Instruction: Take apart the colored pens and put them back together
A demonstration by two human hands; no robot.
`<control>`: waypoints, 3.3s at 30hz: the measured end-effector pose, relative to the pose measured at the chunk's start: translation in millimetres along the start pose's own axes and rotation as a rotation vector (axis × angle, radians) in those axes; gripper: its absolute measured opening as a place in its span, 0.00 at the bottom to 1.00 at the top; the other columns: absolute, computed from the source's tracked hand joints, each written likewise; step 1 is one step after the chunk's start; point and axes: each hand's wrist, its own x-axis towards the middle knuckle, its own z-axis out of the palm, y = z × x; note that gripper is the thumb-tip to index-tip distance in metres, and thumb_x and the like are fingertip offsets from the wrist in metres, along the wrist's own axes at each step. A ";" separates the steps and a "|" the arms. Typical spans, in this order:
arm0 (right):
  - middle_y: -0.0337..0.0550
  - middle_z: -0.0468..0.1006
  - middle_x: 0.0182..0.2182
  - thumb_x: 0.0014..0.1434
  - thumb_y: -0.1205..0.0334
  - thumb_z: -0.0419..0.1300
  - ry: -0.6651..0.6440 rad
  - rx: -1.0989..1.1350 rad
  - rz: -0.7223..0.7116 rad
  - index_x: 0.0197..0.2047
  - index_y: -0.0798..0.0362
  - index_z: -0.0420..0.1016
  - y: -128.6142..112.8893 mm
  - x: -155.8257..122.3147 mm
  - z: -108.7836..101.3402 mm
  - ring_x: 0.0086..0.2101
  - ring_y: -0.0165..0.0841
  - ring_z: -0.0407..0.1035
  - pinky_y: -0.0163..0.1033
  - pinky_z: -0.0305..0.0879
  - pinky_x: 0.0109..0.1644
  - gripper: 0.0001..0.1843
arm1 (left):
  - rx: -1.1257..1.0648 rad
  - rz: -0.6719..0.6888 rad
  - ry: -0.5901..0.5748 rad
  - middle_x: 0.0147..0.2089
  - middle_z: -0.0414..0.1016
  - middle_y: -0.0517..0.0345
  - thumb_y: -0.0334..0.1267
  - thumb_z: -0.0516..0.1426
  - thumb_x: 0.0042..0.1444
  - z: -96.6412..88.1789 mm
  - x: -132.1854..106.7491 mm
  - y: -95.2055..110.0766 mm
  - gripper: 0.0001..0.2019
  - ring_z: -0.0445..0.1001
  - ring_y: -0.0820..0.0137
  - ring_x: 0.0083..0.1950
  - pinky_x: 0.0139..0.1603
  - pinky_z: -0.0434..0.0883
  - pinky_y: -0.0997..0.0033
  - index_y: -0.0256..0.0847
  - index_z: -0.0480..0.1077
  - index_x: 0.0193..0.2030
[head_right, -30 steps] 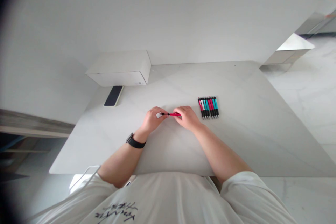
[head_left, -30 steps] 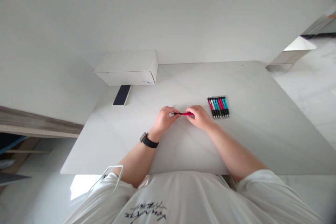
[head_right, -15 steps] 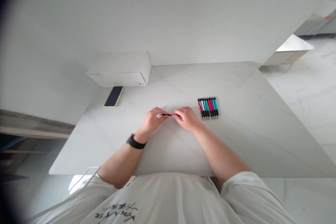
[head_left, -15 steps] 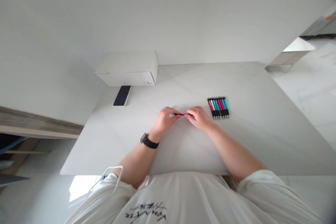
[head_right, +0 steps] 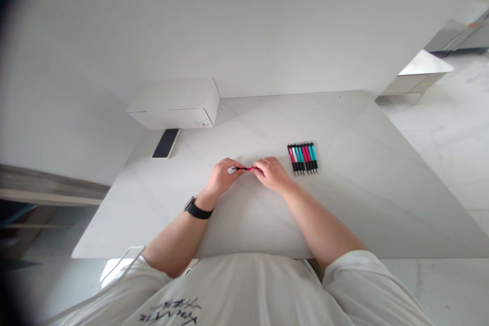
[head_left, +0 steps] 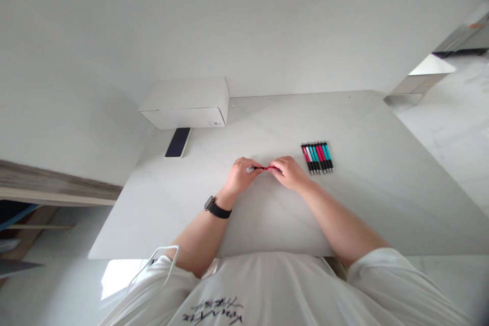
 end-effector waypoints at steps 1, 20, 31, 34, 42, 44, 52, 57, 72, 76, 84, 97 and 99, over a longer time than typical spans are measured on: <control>0.43 0.82 0.35 0.69 0.57 0.62 0.009 0.000 0.002 0.42 0.48 0.77 0.5 -0.2 0.5 0.38 0.39 0.74 0.45 0.63 0.50 0.05 | -0.001 -0.004 0.001 0.42 0.85 0.56 0.43 0.67 0.60 -0.1 0.1 0.1 0.06 0.80 0.61 0.48 0.55 0.74 0.59 0.48 0.82 0.41; 0.45 0.82 0.38 0.69 0.60 0.61 -0.014 -0.023 -0.033 0.45 0.48 0.78 0.7 -0.7 -0.6 0.41 0.40 0.75 0.46 0.64 0.51 0.04 | -0.009 0.011 -0.025 0.43 0.85 0.56 0.43 0.67 0.60 -0.8 0.0 2.2 0.05 0.80 0.61 0.48 0.55 0.74 0.59 0.48 0.82 0.42; 0.41 0.82 0.31 0.72 0.57 0.58 -0.131 0.080 0.027 0.39 0.47 0.82 4.6 -1.0 1.8 0.33 0.36 0.75 0.39 0.62 0.39 0.12 | -0.021 0.127 -0.041 0.42 0.85 0.56 0.40 0.67 0.61 -0.3 0.5 3.5 0.02 0.80 0.62 0.46 0.57 0.73 0.56 0.48 0.82 0.41; 0.41 0.83 0.31 0.73 0.55 0.57 -0.174 0.108 0.065 0.38 0.47 0.82 4.9 -1.6 -1.3 0.33 0.35 0.76 0.38 0.62 0.38 0.14 | -0.040 0.164 -0.042 0.41 0.85 0.56 0.40 0.66 0.62 -0.3 0.4 4.6 0.02 0.79 0.63 0.45 0.57 0.72 0.56 0.48 0.82 0.40; 0.42 0.85 0.44 0.66 0.50 0.64 -0.002 0.416 0.211 0.50 0.45 0.81 -0.4 -0.4 -14.3 0.43 0.38 0.78 0.41 0.72 0.47 0.13 | -0.175 -0.082 0.057 0.43 0.84 0.54 0.47 0.64 0.63 -2.6 -0.8 0.6 0.09 0.80 0.63 0.47 0.53 0.74 0.61 0.45 0.81 0.42; 0.43 0.84 0.45 0.63 0.48 0.66 0.008 0.599 0.270 0.50 0.46 0.80 2.6 0.3 -13.8 0.44 0.39 0.78 0.42 0.73 0.47 0.16 | -0.251 -0.128 0.051 0.42 0.84 0.54 0.49 0.63 0.63 -3.0 -0.6 -1.3 0.12 0.80 0.64 0.46 0.51 0.75 0.63 0.43 0.80 0.42; 0.40 0.82 0.34 0.54 0.45 0.74 0.201 1.066 0.420 0.42 0.48 0.80 8.1 4.1 1.5 0.37 0.35 0.76 0.41 0.73 0.44 0.19 | -0.432 -0.142 0.020 0.42 0.83 0.52 0.52 0.65 0.61 5.4 -1.6 -6.1 0.15 0.79 0.64 0.45 0.51 0.73 0.64 0.42 0.78 0.42; 0.36 0.78 0.34 0.54 0.48 0.75 0.471 1.340 0.454 0.41 0.46 0.79 21.0 8.9 -15.2 0.35 0.30 0.74 0.38 0.73 0.44 0.17 | -0.476 -0.159 0.020 0.41 0.82 0.52 0.51 0.63 0.63 8.6 -0.7 -17.7 0.14 0.78 0.65 0.44 0.51 0.72 0.65 0.41 0.77 0.41; 0.39 0.79 0.37 0.65 0.42 0.60 0.898 0.178 0.669 0.49 0.48 0.73 107.7 -32.8 -119.7 0.32 0.32 0.71 0.37 0.70 0.38 0.19 | -0.312 -0.135 -0.052 0.38 0.78 0.55 0.51 0.60 0.66 9.5 -2.3 -19.8 0.14 0.75 0.67 0.42 0.43 0.69 0.69 0.41 0.74 0.41; 0.48 0.83 0.43 0.68 0.50 0.56 0.641 -0.191 0.841 0.48 0.51 0.78 132.1 -46.9 -125.7 0.44 0.40 0.75 0.42 0.68 0.50 0.16 | -0.286 -0.132 -0.061 0.39 0.79 0.55 0.52 0.59 0.65 8.3 -2.1 -18.9 0.15 0.76 0.66 0.42 0.43 0.70 0.69 0.41 0.75 0.42; 0.49 0.84 0.46 0.62 0.61 0.60 0.244 -0.327 1.071 0.51 0.49 0.81 146.3 -56.2 -115.1 0.45 0.40 0.76 0.40 0.68 0.49 0.16 | -0.239 -0.109 -0.057 0.39 0.81 0.53 0.53 0.59 0.65 7.5 -1.6 -17.4 0.16 0.78 0.64 0.42 0.43 0.73 0.67 0.42 0.76 0.42; 0.48 0.85 0.47 0.62 0.60 0.61 0.144 -0.352 1.079 0.51 0.46 0.83 135.8 -51.3 -110.7 0.46 0.40 0.78 0.40 0.69 0.51 0.16 | -0.212 -0.108 -0.080 0.40 0.81 0.54 0.51 0.58 0.66 7.7 -2.2 -14.9 0.14 0.78 0.65 0.42 0.45 0.73 0.67 0.42 0.76 0.42; 0.48 0.85 0.46 0.61 0.60 0.61 0.146 -0.345 1.070 0.50 0.46 0.83 136.7 -52.3 -111.0 0.45 0.40 0.78 0.41 0.69 0.50 0.16 | -0.210 -0.107 -0.080 0.40 0.81 0.55 0.50 0.58 0.65 7.8 -2.3 -14.9 0.14 0.78 0.65 0.42 0.45 0.73 0.67 0.43 0.76 0.42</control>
